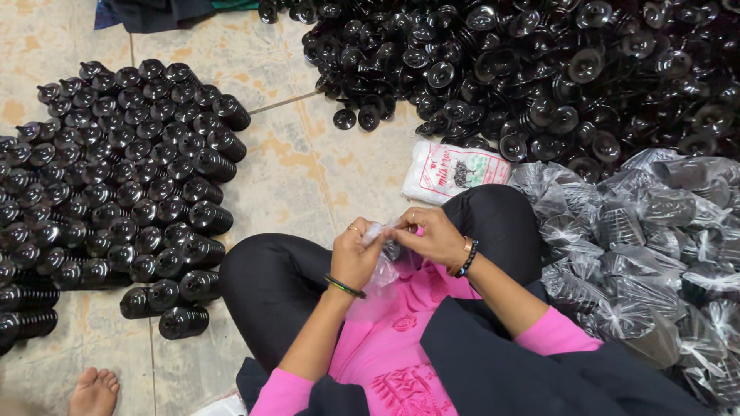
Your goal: The person sits on the floor among large piles of black plastic holders and packs them one at a time into clear plastic bags, twisting the bags closed and placing the filled bags with a pile of already bagged items.
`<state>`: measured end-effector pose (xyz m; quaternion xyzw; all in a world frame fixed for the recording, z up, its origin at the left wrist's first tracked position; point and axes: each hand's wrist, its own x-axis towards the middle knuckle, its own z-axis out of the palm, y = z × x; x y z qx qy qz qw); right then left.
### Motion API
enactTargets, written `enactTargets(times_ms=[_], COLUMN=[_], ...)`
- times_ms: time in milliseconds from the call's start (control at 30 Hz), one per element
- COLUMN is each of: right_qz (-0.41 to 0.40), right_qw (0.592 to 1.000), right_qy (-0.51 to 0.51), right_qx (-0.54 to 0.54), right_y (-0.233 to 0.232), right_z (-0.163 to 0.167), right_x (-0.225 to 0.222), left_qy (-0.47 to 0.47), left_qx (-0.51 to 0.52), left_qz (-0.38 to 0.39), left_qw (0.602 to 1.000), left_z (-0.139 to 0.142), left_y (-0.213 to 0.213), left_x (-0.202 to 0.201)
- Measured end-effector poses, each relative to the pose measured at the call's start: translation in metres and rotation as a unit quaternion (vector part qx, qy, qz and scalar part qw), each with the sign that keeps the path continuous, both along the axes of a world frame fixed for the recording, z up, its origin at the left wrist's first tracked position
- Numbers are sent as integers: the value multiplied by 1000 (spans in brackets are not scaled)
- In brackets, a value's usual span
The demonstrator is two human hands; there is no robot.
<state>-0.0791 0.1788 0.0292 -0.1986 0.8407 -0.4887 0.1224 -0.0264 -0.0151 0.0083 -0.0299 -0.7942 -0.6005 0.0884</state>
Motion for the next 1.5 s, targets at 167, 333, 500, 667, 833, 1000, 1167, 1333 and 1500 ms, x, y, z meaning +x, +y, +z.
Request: enactTargets(times_ms=[167, 333, 500, 667, 833, 1000, 1167, 1333, 1500], right_qz=[-32, 51, -25, 31, 6, 10, -53, -79, 40], right_qw=[948, 971, 995, 977, 954, 982, 978, 951, 919], right_qy=[313, 228, 14, 211, 300, 148, 190, 296, 378], right_qx=[45, -59, -98, -13, -28, -121, -73, 41, 107], right_y=[-9, -7, -7, 0, -5, -8, 1, 6, -4], right_z=[9, -7, -31, -26, -10, -7, -20, -29, -25], right_x=[14, 12, 9, 8, 6, 15, 9, 3, 26], left_qy=[-108, -155, 105, 87, -275, -248, -78, -72, -331], left_qx=[144, 126, -177, -98, 494, 438, 161, -88, 302], left_qz=[46, -115, -25, -39, -187, -59, 36, 124, 7], left_qw=[983, 973, 978, 991, 803, 862, 983, 986, 894], left_z=[-12, -8, 5, -15, -40, -39, -28, -22, -27], left_y=[8, -13, -2, -2, -19, -6, -6, -30, -35], left_x=[-8, -27, 0, -2, -21, -17, -12, -11, -33])
